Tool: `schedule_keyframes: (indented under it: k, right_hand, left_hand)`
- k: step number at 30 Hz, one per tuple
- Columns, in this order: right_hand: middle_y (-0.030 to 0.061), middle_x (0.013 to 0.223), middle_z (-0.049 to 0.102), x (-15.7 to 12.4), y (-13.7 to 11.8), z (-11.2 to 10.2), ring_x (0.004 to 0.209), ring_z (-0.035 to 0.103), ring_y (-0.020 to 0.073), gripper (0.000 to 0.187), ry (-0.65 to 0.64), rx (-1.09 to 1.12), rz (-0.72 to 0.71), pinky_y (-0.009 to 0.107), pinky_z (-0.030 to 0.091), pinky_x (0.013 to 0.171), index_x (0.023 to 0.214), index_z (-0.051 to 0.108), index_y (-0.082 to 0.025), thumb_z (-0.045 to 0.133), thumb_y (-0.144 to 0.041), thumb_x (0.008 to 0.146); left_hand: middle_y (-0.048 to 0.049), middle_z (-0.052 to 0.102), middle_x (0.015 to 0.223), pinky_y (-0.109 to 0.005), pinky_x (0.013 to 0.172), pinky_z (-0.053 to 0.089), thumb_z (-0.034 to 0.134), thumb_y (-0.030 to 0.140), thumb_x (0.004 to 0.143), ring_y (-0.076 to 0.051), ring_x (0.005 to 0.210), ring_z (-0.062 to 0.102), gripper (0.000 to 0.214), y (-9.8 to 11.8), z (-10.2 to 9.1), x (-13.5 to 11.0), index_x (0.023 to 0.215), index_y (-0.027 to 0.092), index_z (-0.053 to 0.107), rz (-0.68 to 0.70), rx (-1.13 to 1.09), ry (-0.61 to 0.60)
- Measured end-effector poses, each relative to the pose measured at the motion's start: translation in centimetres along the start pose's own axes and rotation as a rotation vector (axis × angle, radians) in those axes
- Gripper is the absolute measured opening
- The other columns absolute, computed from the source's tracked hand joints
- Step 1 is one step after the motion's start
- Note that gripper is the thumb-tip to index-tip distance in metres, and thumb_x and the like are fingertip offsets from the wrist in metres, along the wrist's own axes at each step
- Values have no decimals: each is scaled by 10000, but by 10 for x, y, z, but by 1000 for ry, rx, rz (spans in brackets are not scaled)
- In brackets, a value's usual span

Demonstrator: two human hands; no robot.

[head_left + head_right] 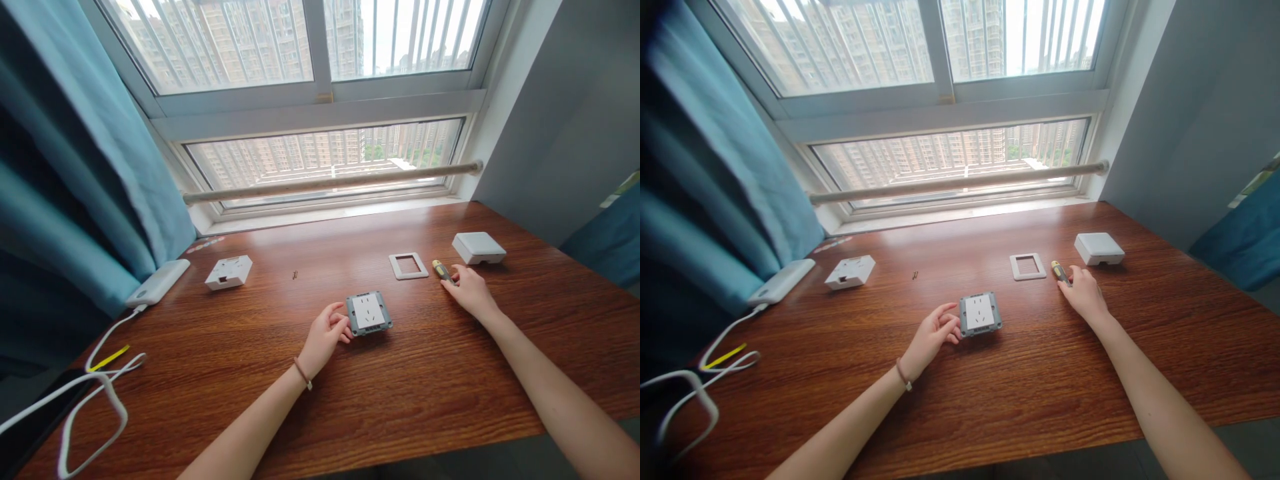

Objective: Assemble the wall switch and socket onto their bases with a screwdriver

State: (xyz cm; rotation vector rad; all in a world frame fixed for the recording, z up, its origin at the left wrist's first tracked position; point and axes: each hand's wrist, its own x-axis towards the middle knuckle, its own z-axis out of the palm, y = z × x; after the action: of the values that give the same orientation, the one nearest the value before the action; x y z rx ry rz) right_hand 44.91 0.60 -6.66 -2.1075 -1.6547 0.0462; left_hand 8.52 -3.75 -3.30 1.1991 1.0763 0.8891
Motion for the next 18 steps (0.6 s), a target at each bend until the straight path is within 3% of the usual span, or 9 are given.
schedule_keyframes:
  k: [5,8,10,12,15,18]
  right_hand:
    - [132,922,573,-4,-2,-2,837,571,281,438,2,-5,-3,406,450,759,1104,517,-146,556,-370,730]
    - [188,1072,513,-10,-17,-7,1017,484,347,479,114,-1,-61,487,386,864,1164,482,-118,547,-349,749]
    - [185,1138,475,-19,-35,-12,1104,418,346,449,214,76,-194,501,330,936,1191,463,-126,514,-315,787]
    - [147,1168,465,-31,-59,-16,1142,393,312,421,205,214,-378,481,296,990,1217,441,-176,488,-300,818]
    - [99,1217,444,-53,-97,-18,1181,378,281,506,5,466,-611,462,292,1016,1268,377,-254,545,-329,797]
    - [110,1340,336,-67,-128,-14,1261,293,272,753,-272,623,-739,432,263,1049,1346,260,-236,644,-396,719]
  left_hand:
    - [-30,599,724,-222,460,435,533,327,743,-110,529,565,432,3,-9,5,1095,100,423,48,93,54]
    - [-73,620,808,-267,549,479,509,350,772,-149,640,599,379,16,-31,11,1061,106,487,143,274,152]
    - [-88,614,916,-324,743,487,511,344,781,-192,837,604,325,28,-60,19,1026,131,540,292,487,357]
    - [-96,566,1054,-379,895,415,501,316,789,-226,990,544,307,39,-98,30,1042,145,536,444,747,649]
    - [-143,403,1236,-407,1004,291,547,325,759,-277,1177,372,497,44,-159,46,1187,113,407,505,978,1023]
    - [-201,255,1300,-421,1021,225,594,410,725,-307,1219,257,728,34,-205,55,1250,46,245,419,1058,1139]
